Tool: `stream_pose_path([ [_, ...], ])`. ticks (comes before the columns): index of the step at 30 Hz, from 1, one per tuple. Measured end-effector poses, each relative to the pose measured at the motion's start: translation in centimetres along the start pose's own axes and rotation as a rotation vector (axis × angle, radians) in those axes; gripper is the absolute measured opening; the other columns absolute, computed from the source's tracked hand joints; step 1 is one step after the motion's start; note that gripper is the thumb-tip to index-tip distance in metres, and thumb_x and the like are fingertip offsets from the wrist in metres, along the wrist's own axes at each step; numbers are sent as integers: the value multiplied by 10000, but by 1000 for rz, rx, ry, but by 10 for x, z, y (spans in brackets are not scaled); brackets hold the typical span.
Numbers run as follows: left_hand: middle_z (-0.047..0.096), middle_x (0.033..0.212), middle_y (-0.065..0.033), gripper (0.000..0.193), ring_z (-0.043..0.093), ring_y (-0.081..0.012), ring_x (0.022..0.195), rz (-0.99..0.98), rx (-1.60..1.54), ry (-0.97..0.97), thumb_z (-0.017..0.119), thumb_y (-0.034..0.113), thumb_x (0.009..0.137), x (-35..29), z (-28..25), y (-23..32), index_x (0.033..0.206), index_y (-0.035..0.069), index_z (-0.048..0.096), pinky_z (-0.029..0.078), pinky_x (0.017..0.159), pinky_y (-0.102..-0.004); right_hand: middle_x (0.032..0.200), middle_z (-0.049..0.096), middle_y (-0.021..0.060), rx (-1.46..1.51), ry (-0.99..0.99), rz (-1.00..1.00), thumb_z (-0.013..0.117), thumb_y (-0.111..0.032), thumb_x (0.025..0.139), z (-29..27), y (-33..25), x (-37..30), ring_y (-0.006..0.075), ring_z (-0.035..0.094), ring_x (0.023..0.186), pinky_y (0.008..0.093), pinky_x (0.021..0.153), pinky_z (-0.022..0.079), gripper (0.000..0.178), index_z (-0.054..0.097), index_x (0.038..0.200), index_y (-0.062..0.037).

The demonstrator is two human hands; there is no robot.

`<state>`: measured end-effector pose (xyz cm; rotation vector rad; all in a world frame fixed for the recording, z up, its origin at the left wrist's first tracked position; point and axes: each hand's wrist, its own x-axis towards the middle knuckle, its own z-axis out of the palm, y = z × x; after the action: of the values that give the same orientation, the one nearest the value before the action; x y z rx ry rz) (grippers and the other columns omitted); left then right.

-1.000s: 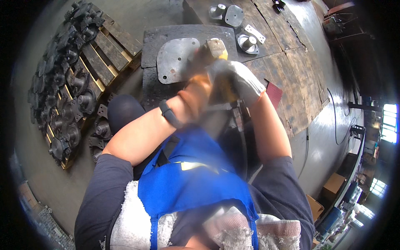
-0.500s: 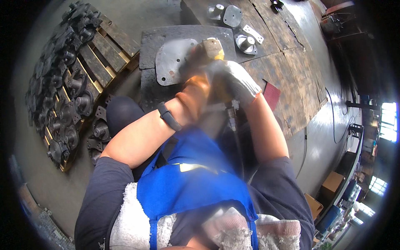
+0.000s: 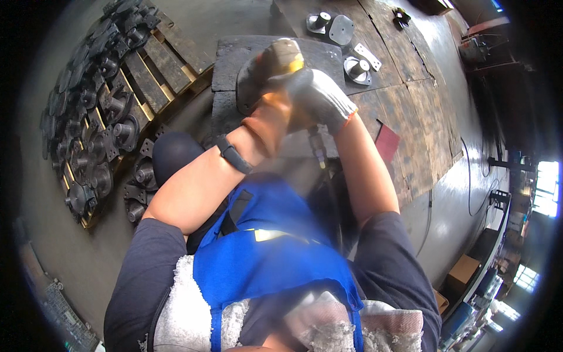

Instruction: The person sits on the floor and uses a handheld angle grinder to smooth the surface of metal parts. They hold each part with one hand and grind it with the other, then place the finished part aside and pick up the next one from a nearby stack.

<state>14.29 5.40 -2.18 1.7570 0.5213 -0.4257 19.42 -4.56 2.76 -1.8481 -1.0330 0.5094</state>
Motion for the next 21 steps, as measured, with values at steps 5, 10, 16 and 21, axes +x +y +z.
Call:
stream_pose_path([
  [5, 623, 1164, -186, 583, 615, -241, 1099, 305, 77, 30, 608, 320, 869, 12, 6, -17, 1396, 199, 389, 515, 882, -341, 1018, 663, 67, -75, -39, -30, 610, -202, 891, 1, 12, 2, 134, 622, 868, 275, 766, 522, 321, 635, 1130, 11],
  [10, 606, 1195, -164, 924, 620, -223, 1068, -127, -625, 69, 654, 693, 674, -51, -15, 14, 1284, 15, 506, 505, 866, -324, 1023, 666, 67, -33, -54, 12, 605, -196, 889, 3, 2, -2, 142, 626, 880, 281, 787, 521, 305, 638, 1111, 12],
  [16, 621, 1177, -152, 848, 627, -234, 1040, -148, -628, 174, 623, 689, 733, -27, 6, 3, 1224, 0, 563, 510, 840, -332, 1050, 669, 81, 105, -54, 87, 601, -191, 892, 10, -2, 0, 157, 630, 922, 289, 826, 515, 307, 634, 1119, 12],
  [21, 679, 997, -105, 632, 639, -218, 947, 54, -491, 239, 581, 592, 831, -63, -5, -6, 1083, 16, 639, 501, 793, -331, 1072, 658, 59, 169, -153, 129, 596, -176, 887, 16, 17, -7, 136, 608, 952, 282, 855, 495, 309, 611, 1139, 3],
])
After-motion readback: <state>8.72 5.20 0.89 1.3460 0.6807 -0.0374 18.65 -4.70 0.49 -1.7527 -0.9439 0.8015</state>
